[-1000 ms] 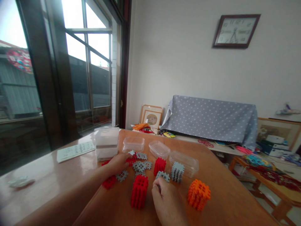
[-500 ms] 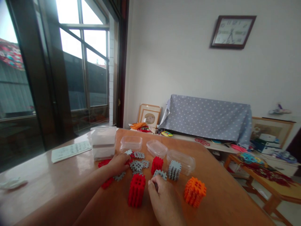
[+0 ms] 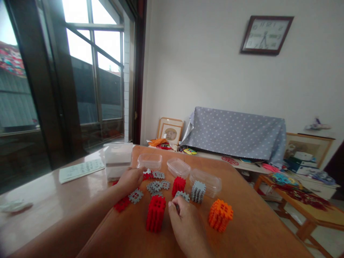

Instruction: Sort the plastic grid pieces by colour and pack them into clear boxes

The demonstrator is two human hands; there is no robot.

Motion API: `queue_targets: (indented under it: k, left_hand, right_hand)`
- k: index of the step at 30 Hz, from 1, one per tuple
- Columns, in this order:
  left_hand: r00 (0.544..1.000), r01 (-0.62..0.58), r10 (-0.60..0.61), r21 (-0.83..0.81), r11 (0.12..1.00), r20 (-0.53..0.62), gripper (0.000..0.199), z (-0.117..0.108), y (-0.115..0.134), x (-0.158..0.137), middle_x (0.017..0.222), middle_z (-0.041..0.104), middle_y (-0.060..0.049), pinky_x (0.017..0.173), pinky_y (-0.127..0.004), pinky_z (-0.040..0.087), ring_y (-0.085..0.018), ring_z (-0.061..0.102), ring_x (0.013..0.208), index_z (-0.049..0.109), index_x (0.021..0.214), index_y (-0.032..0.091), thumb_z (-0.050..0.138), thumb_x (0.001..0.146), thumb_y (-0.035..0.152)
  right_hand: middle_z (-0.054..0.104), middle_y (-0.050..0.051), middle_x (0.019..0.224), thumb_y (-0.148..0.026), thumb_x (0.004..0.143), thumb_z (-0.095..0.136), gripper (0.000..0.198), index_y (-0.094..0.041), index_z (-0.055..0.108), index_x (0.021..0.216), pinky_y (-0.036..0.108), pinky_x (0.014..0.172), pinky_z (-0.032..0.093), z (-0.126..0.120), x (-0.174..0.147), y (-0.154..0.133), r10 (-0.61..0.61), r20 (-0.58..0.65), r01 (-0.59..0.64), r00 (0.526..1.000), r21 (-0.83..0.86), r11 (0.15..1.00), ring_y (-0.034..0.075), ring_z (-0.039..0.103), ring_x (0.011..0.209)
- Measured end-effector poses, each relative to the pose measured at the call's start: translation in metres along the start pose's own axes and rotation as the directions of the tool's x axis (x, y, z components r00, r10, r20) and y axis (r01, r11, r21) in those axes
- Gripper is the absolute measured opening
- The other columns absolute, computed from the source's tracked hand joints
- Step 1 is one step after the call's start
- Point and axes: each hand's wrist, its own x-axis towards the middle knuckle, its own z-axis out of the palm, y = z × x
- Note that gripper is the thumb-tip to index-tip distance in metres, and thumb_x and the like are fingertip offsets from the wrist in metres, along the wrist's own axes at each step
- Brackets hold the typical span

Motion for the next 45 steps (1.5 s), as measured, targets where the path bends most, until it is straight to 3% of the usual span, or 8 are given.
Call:
queue_targets:
  k: [7, 10, 14, 24, 29, 36, 41, 45]
  left_hand:
    - [0.997, 0.058, -0.074, -0.368, 0.928, -0.03, 0.024, -0.012, 0.016, -0.02, 0.075, 0.067, -0.002, 0.061, -0.024, 0.043, -0.015, 0.059, 0.064, 0.061, 0.104, 0.016, 0.041, 0.091, 0.021]
    - [0.996, 0.085, -0.075, -0.774, 0.627, 0.049, 0.018, -0.026, 0.037, -0.036, 0.073, 0.064, -0.001, 0.06, -0.023, 0.042, -0.013, 0.056, 0.062, 0.061, 0.097, 0.014, 0.055, 0.088, 0.029]
    - [0.991, 0.135, -0.069, -0.936, 0.327, 0.118, 0.025, -0.042, 0.064, -0.059, 0.076, 0.064, 0.0, 0.063, -0.023, 0.043, -0.012, 0.056, 0.065, 0.062, 0.098, 0.016, 0.066, 0.085, 0.037]
    - [0.983, 0.174, -0.07, -0.985, 0.014, 0.172, 0.058, -0.037, 0.101, -0.094, 0.099, 0.066, -0.005, 0.079, -0.03, 0.05, -0.015, 0.063, 0.082, 0.055, 0.138, 0.023, 0.073, 0.085, 0.037]
    - [0.97, 0.242, -0.024, -0.97, 0.0, 0.242, 0.051, -0.038, 0.111, -0.104, 0.102, 0.069, -0.008, 0.081, -0.033, 0.052, -0.018, 0.066, 0.086, 0.061, 0.128, 0.021, 0.077, 0.082, 0.035]
    - [0.981, 0.192, -0.034, -0.963, 0.189, 0.189, 0.023, -0.047, 0.108, -0.106, 0.069, 0.062, 0.001, 0.062, -0.022, 0.043, -0.01, 0.053, 0.062, 0.062, 0.085, 0.017, 0.072, 0.086, 0.037]
    - [0.963, 0.255, -0.11, -0.965, 0.068, 0.247, 0.026, -0.043, 0.103, -0.104, 0.069, 0.065, 0.0, 0.064, -0.024, 0.047, -0.012, 0.059, 0.063, 0.058, 0.084, 0.018, 0.075, 0.082, 0.037]
    - [0.946, 0.309, -0.103, -0.951, 0.006, 0.307, 0.028, -0.038, 0.1, -0.104, 0.069, 0.069, -0.002, 0.064, -0.024, 0.047, -0.013, 0.062, 0.063, 0.059, 0.083, 0.018, 0.077, 0.08, 0.038]
  right_hand:
    - [0.066, 0.0, 0.072, -0.044, 0.098, 0.047, 0.03, -0.024, 0.066, 0.087, 0.026, 0.063, 0.041, -0.006, -0.003, -0.01, -0.03, -0.084, 0.035, 0.996, 0.058, 0.998, 0.019, 0.061, 0.069]
    - [0.068, 0.0, 0.076, -0.046, 0.098, 0.049, 0.03, -0.023, 0.068, 0.098, 0.026, 0.065, 0.044, -0.007, -0.004, -0.015, -0.041, -0.131, 0.057, 0.991, 0.121, 0.991, 0.019, 0.062, 0.071]
    - [0.071, 0.002, 0.083, -0.049, 0.096, 0.053, 0.033, -0.022, 0.068, 0.109, 0.027, 0.069, 0.048, -0.006, -0.007, -0.018, -0.047, -0.178, 0.084, 0.983, 0.205, 0.975, 0.019, 0.064, 0.075]
    - [0.067, 0.003, 0.085, -0.053, 0.095, 0.056, 0.042, -0.021, 0.063, 0.121, 0.027, 0.067, 0.05, 0.012, -0.014, -0.029, -0.092, -0.082, 0.114, 0.992, 0.318, 0.941, 0.018, 0.062, 0.073]
    - [0.068, 0.005, 0.087, -0.055, 0.097, 0.051, 0.04, -0.02, 0.065, 0.112, 0.027, 0.066, 0.05, 0.016, -0.016, -0.039, -0.06, -0.045, 0.075, 0.997, 0.504, 0.86, 0.018, 0.062, 0.074]
    - [0.067, 0.004, 0.086, -0.055, 0.096, 0.054, 0.046, -0.019, 0.062, 0.123, 0.028, 0.062, 0.05, 0.021, -0.014, -0.034, 0.031, -0.029, -0.007, 0.999, 0.606, 0.795, 0.017, 0.062, 0.068]
    - [0.065, 0.005, 0.099, -0.044, 0.091, 0.065, 0.061, -0.023, 0.045, 0.144, 0.033, 0.078, 0.054, 0.03, -0.014, -0.028, -0.028, -0.154, 0.101, 0.988, 0.484, 0.869, 0.019, 0.064, 0.083]
    - [0.065, 0.006, 0.107, -0.038, 0.087, 0.068, 0.061, -0.024, 0.047, 0.142, 0.032, 0.077, 0.054, 0.031, -0.015, -0.026, -0.081, -0.227, 0.147, 0.971, 0.29, 0.946, 0.018, 0.063, 0.082]
